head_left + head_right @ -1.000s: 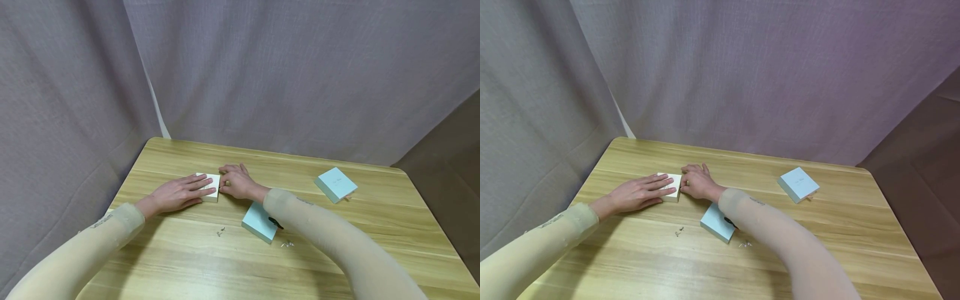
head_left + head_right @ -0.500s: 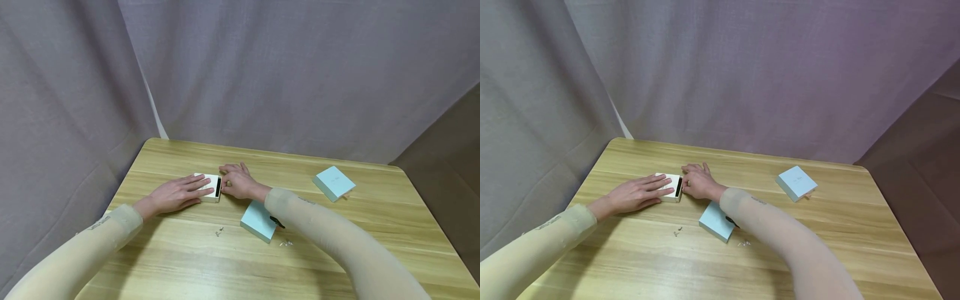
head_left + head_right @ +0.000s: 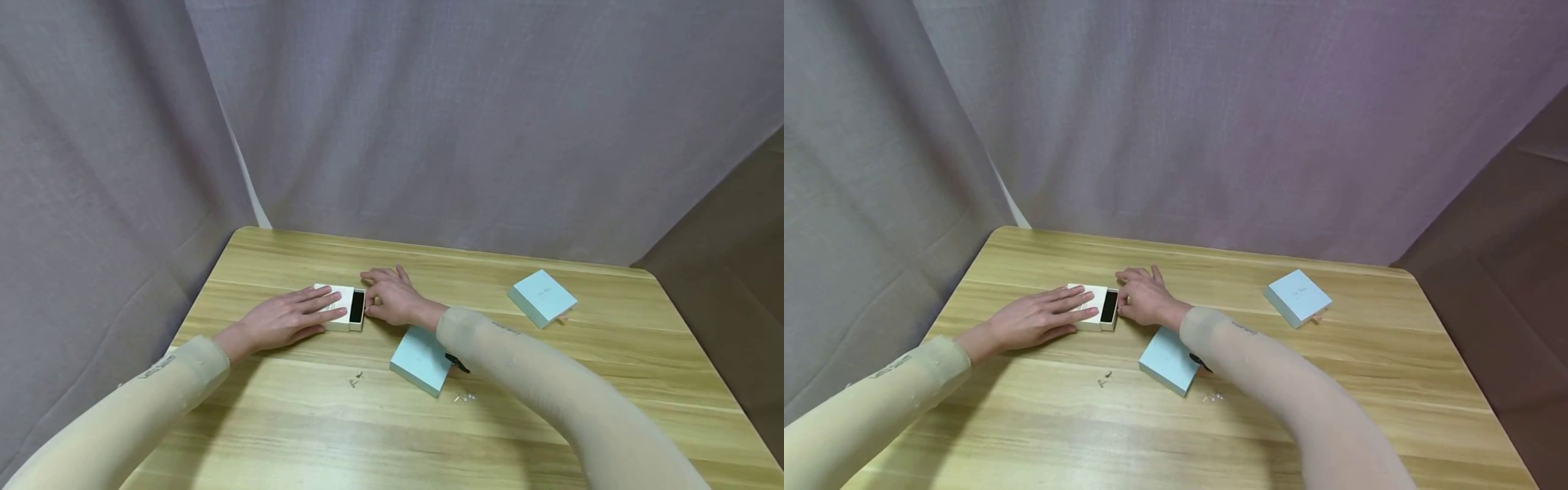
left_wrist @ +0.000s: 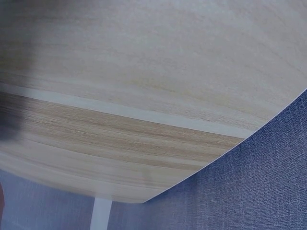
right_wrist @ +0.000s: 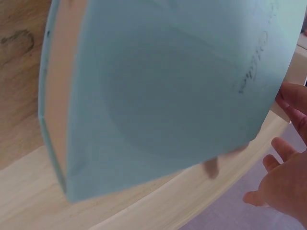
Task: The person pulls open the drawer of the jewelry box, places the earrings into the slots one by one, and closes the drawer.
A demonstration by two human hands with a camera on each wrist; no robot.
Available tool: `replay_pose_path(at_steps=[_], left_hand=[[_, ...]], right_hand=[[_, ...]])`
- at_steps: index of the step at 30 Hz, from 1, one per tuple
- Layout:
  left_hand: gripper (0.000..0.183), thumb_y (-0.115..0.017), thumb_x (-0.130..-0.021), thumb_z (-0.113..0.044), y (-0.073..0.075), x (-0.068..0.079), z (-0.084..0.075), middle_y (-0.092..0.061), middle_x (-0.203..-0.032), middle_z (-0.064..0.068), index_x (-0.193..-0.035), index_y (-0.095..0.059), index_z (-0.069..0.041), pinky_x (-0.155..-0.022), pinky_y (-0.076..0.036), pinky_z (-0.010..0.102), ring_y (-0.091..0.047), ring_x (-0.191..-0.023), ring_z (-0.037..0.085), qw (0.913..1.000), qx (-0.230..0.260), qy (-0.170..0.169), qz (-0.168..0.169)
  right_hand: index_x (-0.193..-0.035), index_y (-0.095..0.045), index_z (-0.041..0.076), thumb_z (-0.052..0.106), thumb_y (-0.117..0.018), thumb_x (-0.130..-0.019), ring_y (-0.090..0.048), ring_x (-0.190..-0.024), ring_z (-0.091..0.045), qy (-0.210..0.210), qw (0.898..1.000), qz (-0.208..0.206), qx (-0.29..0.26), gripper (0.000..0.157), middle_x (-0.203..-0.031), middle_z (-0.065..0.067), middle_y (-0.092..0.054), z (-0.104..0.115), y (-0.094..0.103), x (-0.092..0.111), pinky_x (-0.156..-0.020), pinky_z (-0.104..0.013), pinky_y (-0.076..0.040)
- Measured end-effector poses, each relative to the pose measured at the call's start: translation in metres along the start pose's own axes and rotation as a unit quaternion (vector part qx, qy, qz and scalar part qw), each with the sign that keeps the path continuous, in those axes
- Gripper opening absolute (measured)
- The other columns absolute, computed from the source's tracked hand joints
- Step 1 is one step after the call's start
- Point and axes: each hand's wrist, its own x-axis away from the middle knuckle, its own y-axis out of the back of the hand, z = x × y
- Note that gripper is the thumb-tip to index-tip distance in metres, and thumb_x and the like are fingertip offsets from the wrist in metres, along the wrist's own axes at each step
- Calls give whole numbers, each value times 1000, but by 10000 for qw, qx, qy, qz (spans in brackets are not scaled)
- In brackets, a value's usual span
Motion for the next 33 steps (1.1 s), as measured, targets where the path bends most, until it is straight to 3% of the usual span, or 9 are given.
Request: replay_pose_path(at_steps=[33], left_hand=[[53,-69,-106,-27,2,-3,-2,-55,-158,15,-156,-58,-13,-120,-46,50,-55,-145,36,10000,-44,26,3]], right_hand=[[-74,-71,20,20,-78,-98,-32,-158,-38,-48,10000,57,50,25,-165,-12,-47,-16,10,20,-126,-76,-9]])
